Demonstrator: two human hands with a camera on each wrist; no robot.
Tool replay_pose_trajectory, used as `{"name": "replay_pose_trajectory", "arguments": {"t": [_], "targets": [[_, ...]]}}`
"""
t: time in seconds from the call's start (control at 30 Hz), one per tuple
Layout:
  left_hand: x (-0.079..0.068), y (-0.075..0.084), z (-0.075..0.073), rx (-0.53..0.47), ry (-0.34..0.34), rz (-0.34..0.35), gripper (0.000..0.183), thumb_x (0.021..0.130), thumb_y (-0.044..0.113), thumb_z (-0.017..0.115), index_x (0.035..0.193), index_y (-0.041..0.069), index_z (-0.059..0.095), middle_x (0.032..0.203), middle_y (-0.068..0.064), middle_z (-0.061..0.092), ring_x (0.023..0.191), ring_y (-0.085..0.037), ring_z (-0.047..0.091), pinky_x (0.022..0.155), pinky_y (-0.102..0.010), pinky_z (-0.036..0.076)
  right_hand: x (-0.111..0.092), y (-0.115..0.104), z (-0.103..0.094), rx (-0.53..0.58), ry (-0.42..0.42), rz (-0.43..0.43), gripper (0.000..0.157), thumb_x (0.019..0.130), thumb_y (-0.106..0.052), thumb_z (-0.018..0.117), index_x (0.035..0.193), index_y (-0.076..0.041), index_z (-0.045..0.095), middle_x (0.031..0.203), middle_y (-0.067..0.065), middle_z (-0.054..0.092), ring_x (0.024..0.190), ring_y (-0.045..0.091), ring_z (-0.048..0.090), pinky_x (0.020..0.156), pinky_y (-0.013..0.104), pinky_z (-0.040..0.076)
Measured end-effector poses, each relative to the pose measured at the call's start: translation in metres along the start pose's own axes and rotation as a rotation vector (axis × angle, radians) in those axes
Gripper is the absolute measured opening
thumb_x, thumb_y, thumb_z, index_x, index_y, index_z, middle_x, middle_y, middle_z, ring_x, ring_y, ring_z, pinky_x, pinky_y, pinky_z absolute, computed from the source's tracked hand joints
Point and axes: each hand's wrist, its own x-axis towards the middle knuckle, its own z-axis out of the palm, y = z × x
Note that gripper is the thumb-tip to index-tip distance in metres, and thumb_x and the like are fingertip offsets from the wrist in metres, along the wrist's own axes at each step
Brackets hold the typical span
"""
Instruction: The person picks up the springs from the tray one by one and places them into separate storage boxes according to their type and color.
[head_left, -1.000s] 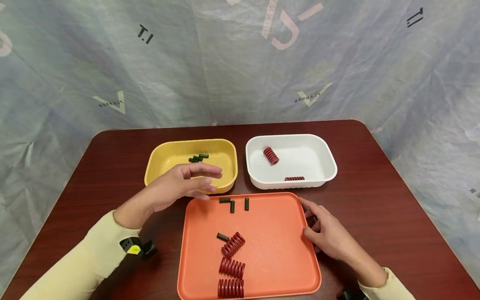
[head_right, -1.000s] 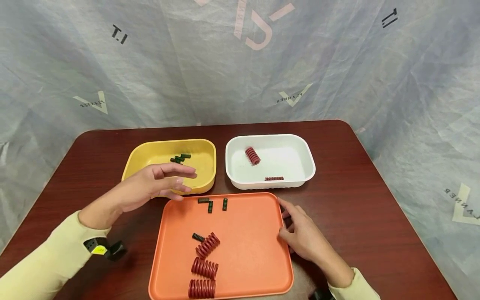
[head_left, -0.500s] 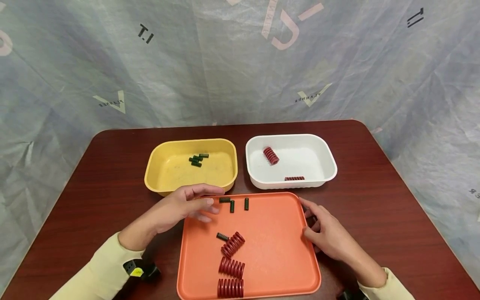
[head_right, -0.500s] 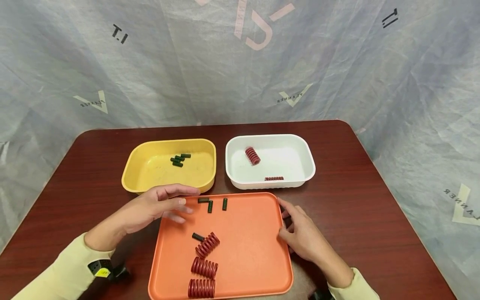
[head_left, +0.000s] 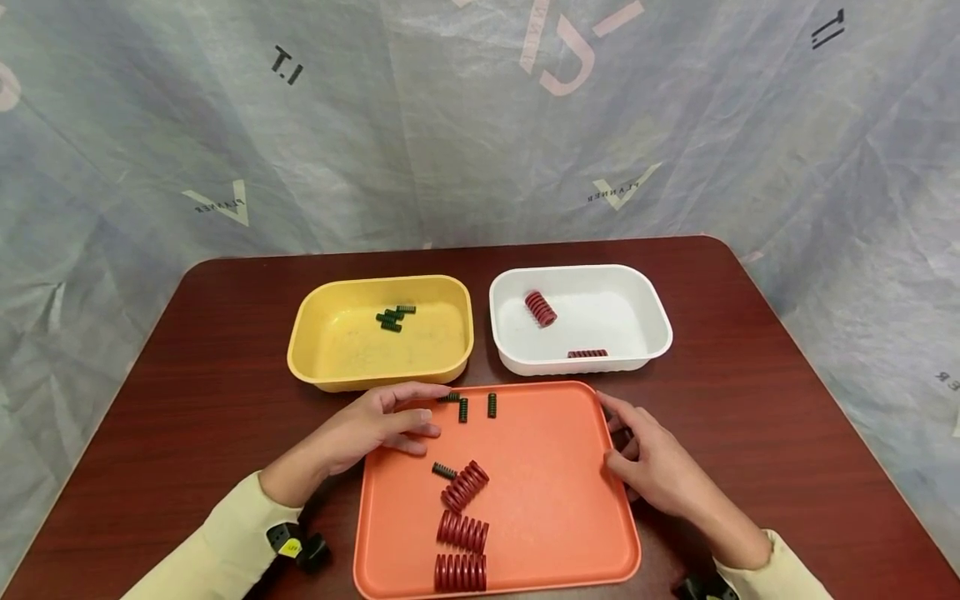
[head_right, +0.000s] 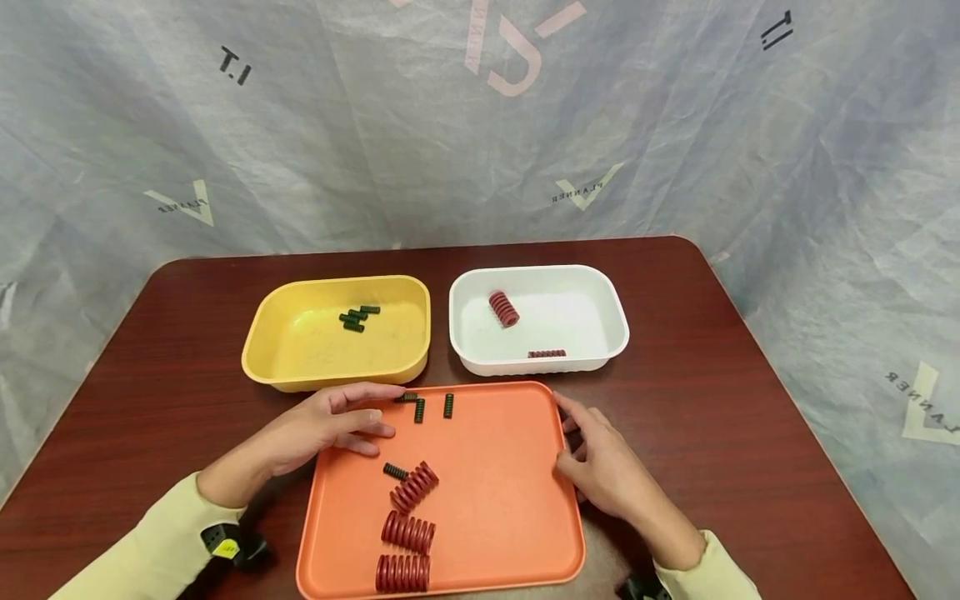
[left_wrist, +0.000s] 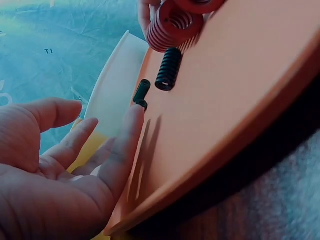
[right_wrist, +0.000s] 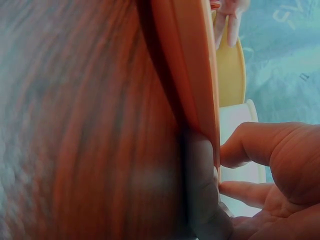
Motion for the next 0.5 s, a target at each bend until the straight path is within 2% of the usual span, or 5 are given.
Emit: {"name": "replay_pose_trajectory", "arguments": {"t": [0.13, 0.27, 0.5], "targets": [[0.0026, -0.0008, 0.0001, 0.02, 0.011, -0.001, 0.045, 0.105, 0.007, 0.06, 0.148, -0.001, 0.052, 0.151, -0.022, 0.048, 0.114, -0.029, 0.067, 0.09, -0.042, 0.061, 0.0004, -0.0002, -0.0007, -0.005, -0.004, 0.004, 0.076, 0.09, 0.008, 0.065, 0.159, -0.009, 0.036, 0.12, 0.021, 0.051, 0.07, 0.019, 0.065, 0.042, 0.033, 0.057], [0.0045, 0.0004, 0.0023, 0.03, 0.026, -0.003, 0.044, 0.104, 0.006, 0.06, 0.148, -0.001, 0.053, 0.138, -0.024, 0.057, 0.108, -0.028, 0.069, 0.089, -0.041, 0.062, 0.0006, -0.0001, -0.0011, -0.02, -0.003, 0.004, 0.076, 0.09, 0.007, 0.065, 0.158, -0.009, 0.037, 0.119, 0.02, 0.051, 0.07, 0.019, 0.064, 0.042, 0.033, 0.057], [0.0059, 0.003, 0.0056, 0.037, 0.045, -0.003, 0.045, 0.104, 0.005, 0.061, 0.147, -0.002, 0.054, 0.13, -0.025, 0.061, 0.102, -0.027, 0.07, 0.089, -0.039, 0.062, 0.0009, -0.0004, -0.0011, -0.023, 0.013, -0.018, 0.075, 0.09, 0.008, 0.065, 0.157, -0.008, 0.038, 0.117, 0.019, 0.053, 0.068, 0.017, 0.063, 0.041, 0.032, 0.056]]}}
